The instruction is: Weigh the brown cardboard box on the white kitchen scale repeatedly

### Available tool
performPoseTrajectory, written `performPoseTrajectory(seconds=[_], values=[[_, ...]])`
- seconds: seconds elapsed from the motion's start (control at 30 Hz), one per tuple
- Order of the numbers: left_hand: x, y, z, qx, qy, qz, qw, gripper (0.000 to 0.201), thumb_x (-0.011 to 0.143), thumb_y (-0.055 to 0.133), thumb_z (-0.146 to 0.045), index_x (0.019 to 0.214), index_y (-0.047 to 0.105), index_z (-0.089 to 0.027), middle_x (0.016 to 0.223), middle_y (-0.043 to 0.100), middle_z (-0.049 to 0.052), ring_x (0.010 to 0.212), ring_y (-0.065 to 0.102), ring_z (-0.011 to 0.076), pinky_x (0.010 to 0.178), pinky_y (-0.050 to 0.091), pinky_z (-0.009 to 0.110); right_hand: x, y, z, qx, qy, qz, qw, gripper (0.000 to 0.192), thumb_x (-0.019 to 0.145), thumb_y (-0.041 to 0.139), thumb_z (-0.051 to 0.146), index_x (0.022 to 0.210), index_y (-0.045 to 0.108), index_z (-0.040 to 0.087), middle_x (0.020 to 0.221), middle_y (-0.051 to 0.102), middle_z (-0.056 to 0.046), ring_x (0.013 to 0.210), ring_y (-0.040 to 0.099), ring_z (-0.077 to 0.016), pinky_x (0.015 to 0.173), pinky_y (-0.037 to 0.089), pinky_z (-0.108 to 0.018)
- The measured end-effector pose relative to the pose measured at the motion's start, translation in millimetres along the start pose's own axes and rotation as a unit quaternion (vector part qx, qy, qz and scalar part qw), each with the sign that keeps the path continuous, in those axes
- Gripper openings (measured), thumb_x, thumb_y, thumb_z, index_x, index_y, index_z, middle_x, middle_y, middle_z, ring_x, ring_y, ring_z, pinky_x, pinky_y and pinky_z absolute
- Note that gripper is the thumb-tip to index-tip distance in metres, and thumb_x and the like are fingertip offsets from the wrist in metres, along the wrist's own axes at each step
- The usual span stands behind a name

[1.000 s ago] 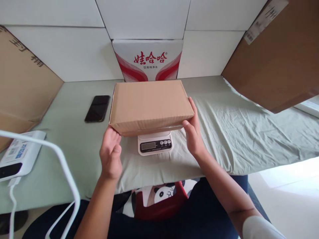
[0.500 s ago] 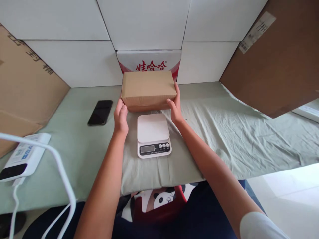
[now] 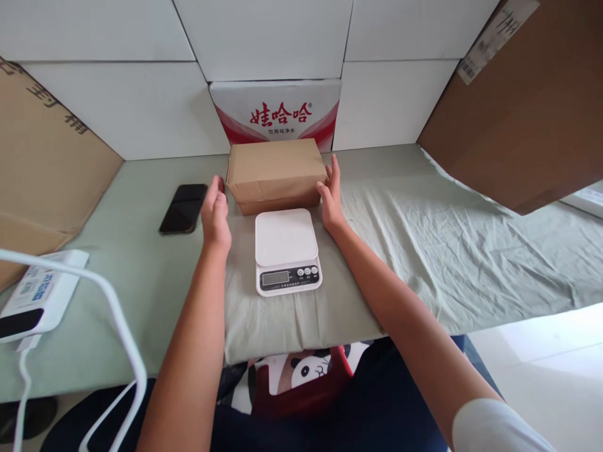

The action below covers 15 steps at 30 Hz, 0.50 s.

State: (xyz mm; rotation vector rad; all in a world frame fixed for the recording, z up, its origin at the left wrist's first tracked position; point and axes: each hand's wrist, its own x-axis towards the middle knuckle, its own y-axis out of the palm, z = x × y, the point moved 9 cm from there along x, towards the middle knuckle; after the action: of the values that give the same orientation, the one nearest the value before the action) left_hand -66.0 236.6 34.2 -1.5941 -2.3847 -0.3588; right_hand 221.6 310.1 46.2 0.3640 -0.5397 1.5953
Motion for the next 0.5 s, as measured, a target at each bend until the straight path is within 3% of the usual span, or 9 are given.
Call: performPoseTrajectory(seconds=[0.07,0.23,0.33,0.5], values=[[2,-5.7,3,-0.004,-0.014,-0.017,1.000,0.077,0.084,0.059,-0.068,0.151,0.051,-0.030,0.164,0.044,0.008,0.156,0.034,0.0278,0.127,0.027,0.047,-2,-2,0,0.003,0.009,-0.007,1.000,0.092,0.090,0.034,0.079,0.164,0.003,0.033,0.177,0.006,0.001,0.165,0.010,-0.0245,0.134,0.016,-0.054],[4,8.4,5,-0.026,-0.032,0.027,0.999,0.083,0.083,0.056,-0.074,0.153,0.048,-0.028,0.165,0.043,0.010,0.154,0.038,0.0287,0.125,0.032,0.046,-4,0,7,0.009,-0.003,0.000,1.000,0.096,0.087,0.035,0.082,0.164,0.002,0.033,0.177,0.011,0.000,0.165,0.013,-0.0259,0.134,0.015,-0.054],[6,10.4,8,-0.046,-0.048,0.025,0.997,0.089,0.082,0.054,-0.078,0.154,0.046,-0.026,0.166,0.040,0.010,0.153,0.039,0.0289,0.124,0.031,0.047,-2,3,10,0.008,-0.004,0.008,1.000,0.096,0.088,0.032,0.083,0.164,0.000,0.034,0.176,0.013,0.000,0.165,0.014,-0.0260,0.134,0.017,-0.055],[8,11.7,4,-0.038,-0.035,0.043,0.998,0.088,0.081,0.051,-0.082,0.153,0.047,-0.032,0.168,0.038,0.008,0.155,0.036,0.0279,0.125,0.030,0.046,-4,6,17,-0.006,0.002,0.009,1.000,0.097,0.087,0.035,0.082,0.164,0.006,0.032,0.176,0.014,0.001,0.165,0.013,-0.0266,0.135,0.015,-0.054]])
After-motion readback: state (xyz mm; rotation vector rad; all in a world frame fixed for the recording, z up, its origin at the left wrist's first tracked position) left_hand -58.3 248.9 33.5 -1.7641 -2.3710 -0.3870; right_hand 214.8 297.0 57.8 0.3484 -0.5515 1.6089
